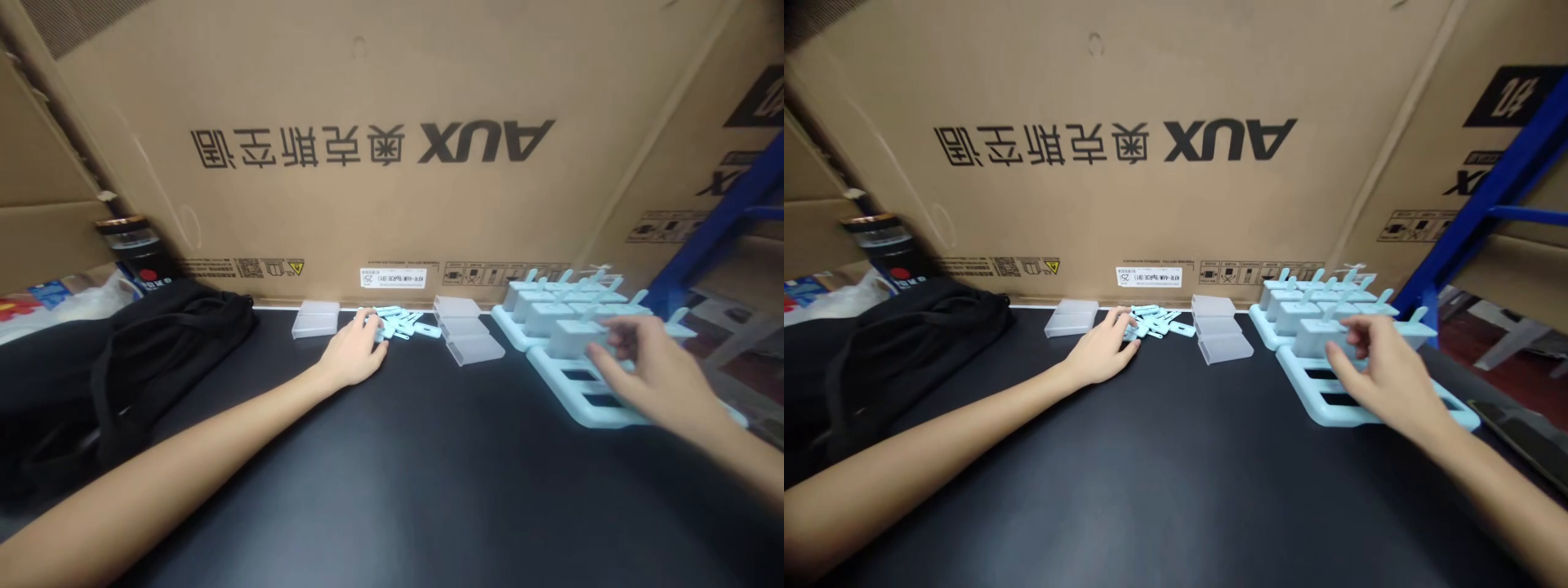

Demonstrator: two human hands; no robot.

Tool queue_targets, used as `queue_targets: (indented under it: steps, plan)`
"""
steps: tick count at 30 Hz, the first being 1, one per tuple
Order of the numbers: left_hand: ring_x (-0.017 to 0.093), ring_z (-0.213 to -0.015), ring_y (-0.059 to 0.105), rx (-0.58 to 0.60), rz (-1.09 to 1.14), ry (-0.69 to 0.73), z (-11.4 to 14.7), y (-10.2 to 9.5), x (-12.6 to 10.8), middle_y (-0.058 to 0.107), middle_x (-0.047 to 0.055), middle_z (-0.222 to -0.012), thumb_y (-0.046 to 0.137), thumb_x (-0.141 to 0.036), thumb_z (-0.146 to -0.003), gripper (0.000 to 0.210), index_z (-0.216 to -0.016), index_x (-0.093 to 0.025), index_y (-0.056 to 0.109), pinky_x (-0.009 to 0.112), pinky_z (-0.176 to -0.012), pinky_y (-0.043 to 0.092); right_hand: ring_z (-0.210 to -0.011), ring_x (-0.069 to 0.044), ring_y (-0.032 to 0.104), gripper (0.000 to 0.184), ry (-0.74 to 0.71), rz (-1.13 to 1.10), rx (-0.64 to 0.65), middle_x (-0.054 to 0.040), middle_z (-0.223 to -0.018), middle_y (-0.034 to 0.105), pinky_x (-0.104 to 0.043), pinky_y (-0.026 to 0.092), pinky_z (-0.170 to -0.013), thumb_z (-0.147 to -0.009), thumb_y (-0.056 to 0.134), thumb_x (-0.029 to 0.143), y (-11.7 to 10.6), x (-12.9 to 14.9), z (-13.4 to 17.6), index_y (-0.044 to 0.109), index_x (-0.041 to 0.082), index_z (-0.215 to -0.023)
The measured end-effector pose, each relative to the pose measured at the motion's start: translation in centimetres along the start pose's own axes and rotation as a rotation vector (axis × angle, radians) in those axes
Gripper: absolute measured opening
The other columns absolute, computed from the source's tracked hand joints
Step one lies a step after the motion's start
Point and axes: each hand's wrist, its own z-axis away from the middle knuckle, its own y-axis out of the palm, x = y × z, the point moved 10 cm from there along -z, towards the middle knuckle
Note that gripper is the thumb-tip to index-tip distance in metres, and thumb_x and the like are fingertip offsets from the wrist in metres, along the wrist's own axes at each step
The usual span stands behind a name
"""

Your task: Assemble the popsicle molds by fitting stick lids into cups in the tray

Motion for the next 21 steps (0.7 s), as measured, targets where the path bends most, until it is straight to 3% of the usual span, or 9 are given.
queue_targets:
  steps: [3,7,10,12,14,17,21]
  plan:
    - [0.027,-0.097,0.068,-0.017,0.032,0.008,0.0,-0.1,0.0,0.048,0.011,-0.134,0.05,-0.035,-0.093,0.028,-0.119,-0.023,0.045,0.041,-0.077,0.058,-0.084,-0.031,0.059,0.045,0.034,-0.029,0.025,-0.009,-0.093,0.05,-0.042,0.047,-0.081,-0.082,0.053,0.053,1.4,-0.4,0.6,0.04,0.024,-0.114]
    - [0.026,-0.096,0.069,-0.013,0.059,0.026,0.0,-0.1,0.0,0.047,0.01,-0.135,0.047,-0.029,-0.095,0.024,-0.118,-0.026,0.045,0.042,-0.077,0.058,-0.082,-0.03,0.058,0.051,0.077,-0.007,0.039,-0.0084,-0.092,0.05,-0.042,0.046,-0.081,-0.083,0.05,0.055,1.0,0.2,0.8,0.039,0.022,-0.121]
    - [0.028,-0.108,0.066,-0.012,0.093,0.053,0.0,0.0,-0.2,0.045,0.01,-0.139,0.046,-0.026,-0.095,0.022,-0.117,-0.026,0.044,0.046,-0.086,0.058,-0.079,-0.028,0.057,0.047,0.227,-0.004,-0.122,-0.0073,-0.09,0.049,-0.043,0.047,-0.079,-0.08,0.051,0.054,-1.4,-2.2,0.8,0.041,0.023,-0.114]
    - [0.028,-0.115,0.063,-0.016,0.127,0.079,0.0,0.1,-0.4,0.044,0.01,-0.14,0.044,-0.023,-0.095,0.021,-0.116,-0.025,0.044,0.047,-0.095,0.055,-0.075,-0.026,0.056,0.051,0.326,-0.04,-0.293,-0.0052,-0.086,0.046,-0.043,0.048,-0.078,-0.067,0.058,0.048,-3.0,-5.1,0.8,0.041,0.023,-0.108]
    - [0.028,-0.121,0.059,-0.02,0.157,0.102,0.0,0.2,-0.5,0.044,0.01,-0.14,0.043,-0.02,-0.095,0.021,-0.115,-0.025,0.045,0.046,-0.102,0.052,-0.068,-0.023,0.054,0.063,0.402,-0.106,-0.354,-0.0025,-0.084,0.041,-0.044,0.049,-0.076,-0.054,0.063,0.042,-3.1,-8.2,0.5,0.038,0.022,-0.108]
    - [0.026,-0.126,0.056,-0.029,0.174,0.118,0.0,0.2,-0.5,0.045,0.01,-0.139,0.043,-0.017,-0.094,0.022,-0.115,-0.024,0.047,0.044,-0.107,0.049,-0.069,-0.026,0.056,0.074,0.534,-0.189,-0.213,-0.001,-0.08,0.042,-0.048,0.05,-0.08,-0.044,0.066,0.045,-0.9,-12.0,-0.2,0.035,0.022,-0.107]
    - [0.026,-0.132,0.051,-0.032,0.147,0.124,0.1,-0.1,-0.7,0.045,0.011,-0.143,0.044,-0.021,-0.096,0.023,-0.119,-0.023,0.05,0.043,-0.11,0.047,-0.104,-0.042,0.057,0.089,0.525,-0.123,0.002,-0.0057,-0.067,0.054,-0.052,0.039,-0.102,-0.043,0.064,0.06,1.2,-12.3,-0.5,0.042,0.016,-0.117]
